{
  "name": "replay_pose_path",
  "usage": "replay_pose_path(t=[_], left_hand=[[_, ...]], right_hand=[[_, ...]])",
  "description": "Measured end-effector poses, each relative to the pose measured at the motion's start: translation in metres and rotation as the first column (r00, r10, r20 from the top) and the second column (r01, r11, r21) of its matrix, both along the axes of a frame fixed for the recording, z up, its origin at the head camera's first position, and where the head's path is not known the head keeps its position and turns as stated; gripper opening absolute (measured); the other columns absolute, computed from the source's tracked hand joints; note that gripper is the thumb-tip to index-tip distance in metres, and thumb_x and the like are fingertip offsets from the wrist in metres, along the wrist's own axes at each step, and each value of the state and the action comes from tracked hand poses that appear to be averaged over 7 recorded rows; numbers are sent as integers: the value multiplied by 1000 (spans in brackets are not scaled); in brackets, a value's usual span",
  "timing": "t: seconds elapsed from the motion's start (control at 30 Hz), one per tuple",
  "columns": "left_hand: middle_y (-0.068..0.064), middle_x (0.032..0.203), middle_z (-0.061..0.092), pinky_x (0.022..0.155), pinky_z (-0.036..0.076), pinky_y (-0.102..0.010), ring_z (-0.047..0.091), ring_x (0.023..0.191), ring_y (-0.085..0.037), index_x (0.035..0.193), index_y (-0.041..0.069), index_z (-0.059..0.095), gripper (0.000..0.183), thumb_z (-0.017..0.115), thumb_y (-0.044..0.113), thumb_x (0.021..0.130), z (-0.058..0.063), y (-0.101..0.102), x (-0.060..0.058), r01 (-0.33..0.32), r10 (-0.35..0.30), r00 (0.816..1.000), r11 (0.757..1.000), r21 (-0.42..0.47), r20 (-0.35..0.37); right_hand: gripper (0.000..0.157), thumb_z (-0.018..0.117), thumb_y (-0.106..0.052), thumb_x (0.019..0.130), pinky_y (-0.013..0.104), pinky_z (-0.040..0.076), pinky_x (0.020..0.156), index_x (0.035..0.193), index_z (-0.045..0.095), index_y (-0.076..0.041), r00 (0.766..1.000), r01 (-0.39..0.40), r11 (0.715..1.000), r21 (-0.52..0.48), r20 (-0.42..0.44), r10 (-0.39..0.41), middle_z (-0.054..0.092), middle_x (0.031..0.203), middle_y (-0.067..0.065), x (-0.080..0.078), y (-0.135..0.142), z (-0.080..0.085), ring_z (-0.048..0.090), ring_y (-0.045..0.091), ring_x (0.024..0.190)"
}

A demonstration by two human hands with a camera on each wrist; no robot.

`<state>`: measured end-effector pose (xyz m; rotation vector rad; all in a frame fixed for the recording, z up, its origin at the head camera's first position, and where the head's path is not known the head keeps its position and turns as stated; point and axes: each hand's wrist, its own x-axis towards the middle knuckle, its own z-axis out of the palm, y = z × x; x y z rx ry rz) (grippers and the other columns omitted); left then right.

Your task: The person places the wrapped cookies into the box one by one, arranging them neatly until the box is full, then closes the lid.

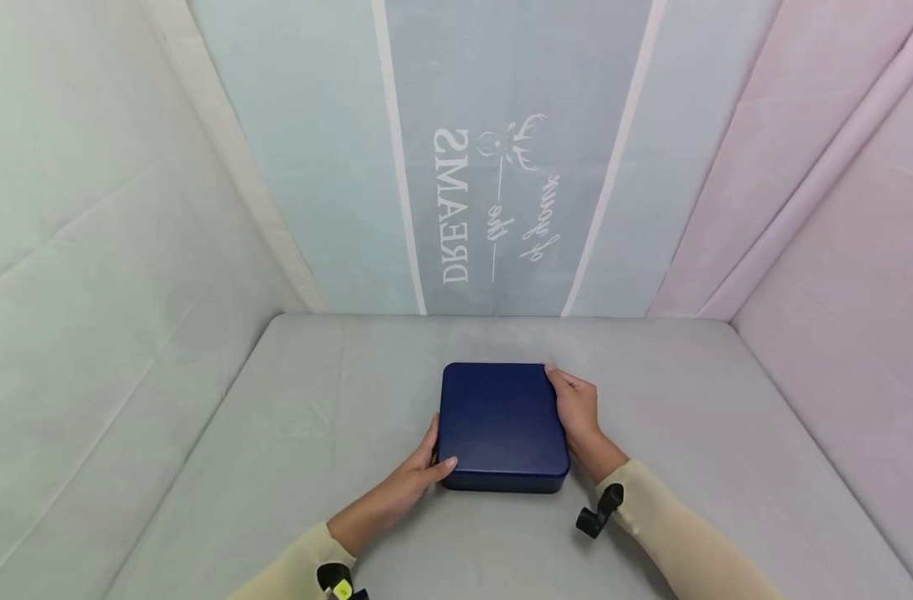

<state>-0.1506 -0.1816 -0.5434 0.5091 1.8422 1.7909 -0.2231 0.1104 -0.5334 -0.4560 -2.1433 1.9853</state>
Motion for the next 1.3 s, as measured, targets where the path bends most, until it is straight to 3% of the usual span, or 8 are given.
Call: replay_pose_path(t=[0.1, 0.23, 0.53, 0.93, 1.17, 1.3], left_hand=[[-4, 166, -26, 123, -4, -52, -24, 151, -25, 159, 15, -23, 93, 53, 29, 107, 0, 0, 0, 7, -7, 1000, 1000, 13, 7], [-4, 165, -27, 123, -4, -52, -24, 151, -25, 158, 15, -24, 94, 53, 28, 107, 0, 0, -1, 18, -18, 1000, 1000, 26, 10], [-5, 164, -29, 122, -6, -53, -27, 150, -25, 157, 13, -27, 93, 51, 28, 109, -9, 1, -2, 53, -52, 998, 998, 30, -34], [-1, 165, -27, 123, -4, -51, -25, 150, -22, 158, 15, -26, 93, 51, 32, 108, -22, 0, -1, 28, -28, 998, 1000, 6, -51], [-2, 165, -27, 123, -3, -52, -24, 150, -23, 158, 14, -25, 93, 51, 33, 108, -17, 0, -1, 26, -26, 998, 1000, -10, -50], [-4, 167, -21, 123, 0, -52, -18, 152, -25, 160, 13, -19, 93, 54, 33, 107, -12, 0, -4, -9, 6, 998, 999, -40, -66]], right_hand=[[37, 59, -31, 104, 30, 49, 103, 130, 69, -5, 1000, -29, 999, -18, -11, 29, 67, 130, 8, 1, 0, 0, 60, 16, 125], [38, 58, -28, 105, 35, 42, 112, 133, 66, -4, 998, -51, 998, -40, -27, 50, 62, 139, 8, 1, 0, 0, 51, 18, 136], [39, 58, -28, 105, 35, 41, 113, 135, 65, -4, 997, -57, 997, -42, -61, 55, 61, 140, 8, 0, 2, -7, 50, 19, 137], [39, 59, -30, 104, 34, 42, 112, 133, 67, -6, 994, -53, 998, -28, -95, 51, 62, 139, 6, -2, 2, -16, 51, 17, 136], [39, 59, -29, 105, 33, 41, 113, 134, 66, -5, 994, -57, 998, -28, -94, 54, 62, 139, 7, -2, 2, -14, 51, 16, 136], [41, 59, -32, 105, 35, 40, 113, 135, 65, -6, 994, -66, 998, 7, -92, 66, 62, 139, 8, -3, 3, -13, 51, 19, 137]])
